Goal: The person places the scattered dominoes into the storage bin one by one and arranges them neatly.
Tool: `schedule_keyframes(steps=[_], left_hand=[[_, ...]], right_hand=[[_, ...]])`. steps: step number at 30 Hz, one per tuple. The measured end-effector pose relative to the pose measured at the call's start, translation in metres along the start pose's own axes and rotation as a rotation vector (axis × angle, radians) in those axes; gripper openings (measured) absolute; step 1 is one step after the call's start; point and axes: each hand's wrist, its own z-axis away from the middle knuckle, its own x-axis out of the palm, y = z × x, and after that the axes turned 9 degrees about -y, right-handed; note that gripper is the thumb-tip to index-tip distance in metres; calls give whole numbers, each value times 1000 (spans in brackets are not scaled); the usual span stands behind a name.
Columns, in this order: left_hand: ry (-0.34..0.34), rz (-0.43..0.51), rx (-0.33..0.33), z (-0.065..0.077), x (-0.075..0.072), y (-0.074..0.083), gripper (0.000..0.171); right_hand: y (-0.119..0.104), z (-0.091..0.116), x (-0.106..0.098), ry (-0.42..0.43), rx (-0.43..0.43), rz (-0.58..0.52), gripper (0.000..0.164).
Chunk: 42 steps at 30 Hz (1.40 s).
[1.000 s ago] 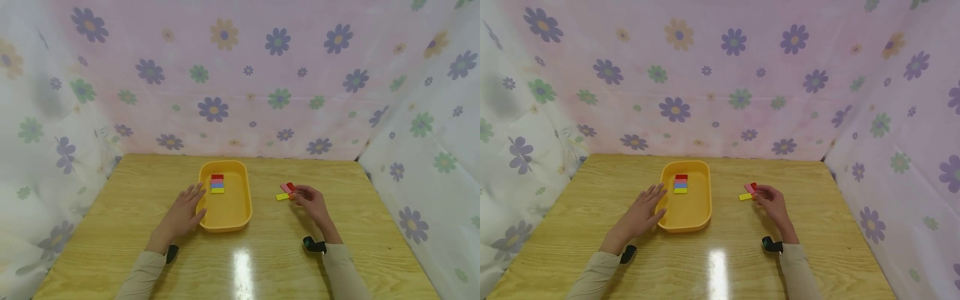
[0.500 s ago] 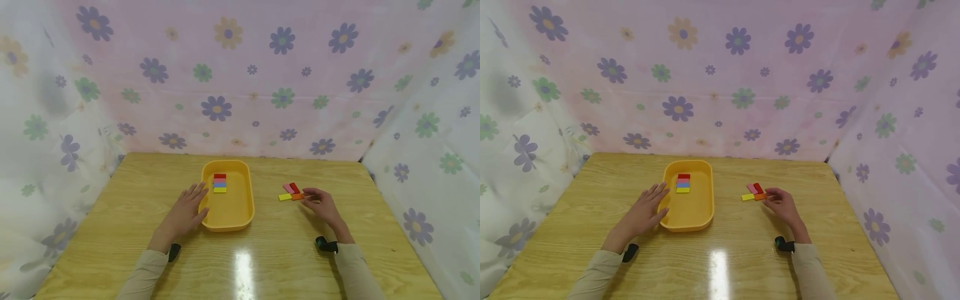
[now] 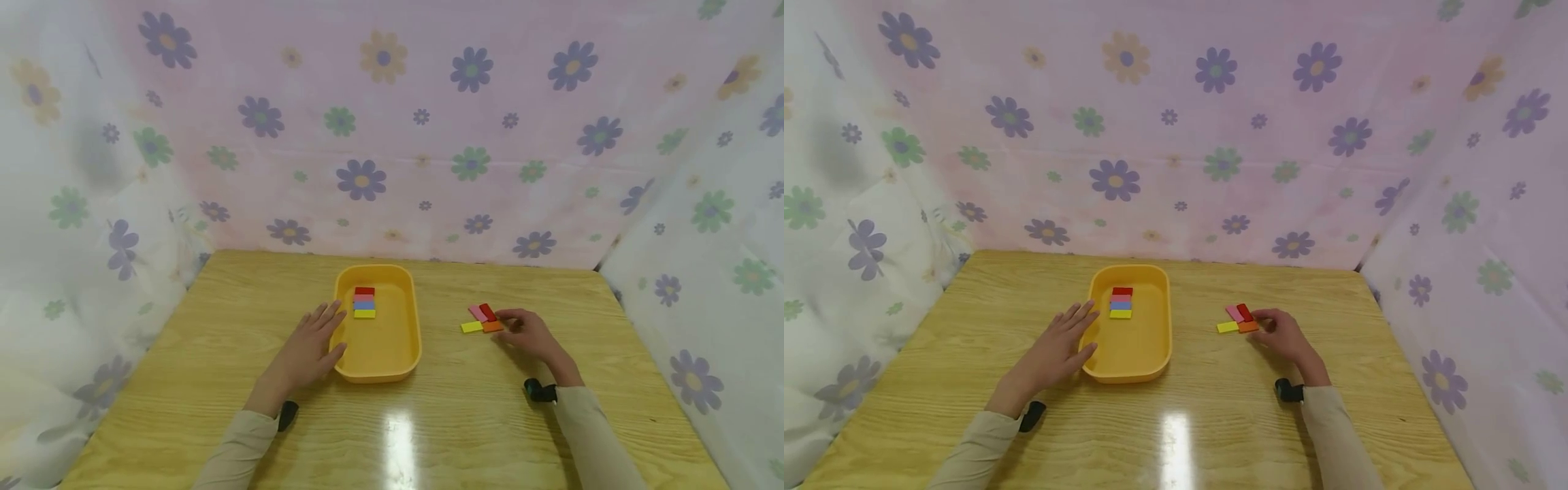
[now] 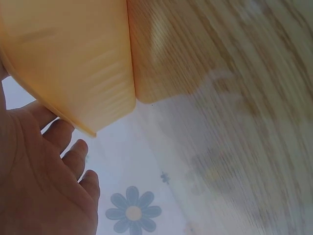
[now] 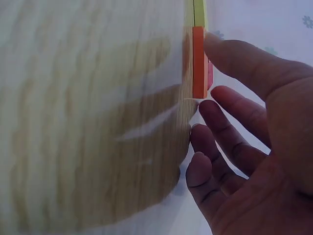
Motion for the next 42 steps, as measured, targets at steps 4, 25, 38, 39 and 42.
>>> schedule_keyframes(steps=[4, 25, 38, 39, 42], left_hand=[[4, 2, 5, -1, 0, 0, 59], [-17, 5, -9, -1, -3, 3, 57], [-20, -13, -4, -2, -2, 1, 56], [-20, -14, -4, -2, -2, 1, 56], [-22, -11, -7, -2, -2, 1, 57]], right_hand=[[-1, -5, 2, -25, 14, 13, 46], [0, -5, -2, -51, 38, 44, 21], [-2, -6, -5, -49, 46, 47, 24], [-2, -5, -6, -42, 44, 49, 23], [-3, -5, -7, -13, 39, 50, 20]])
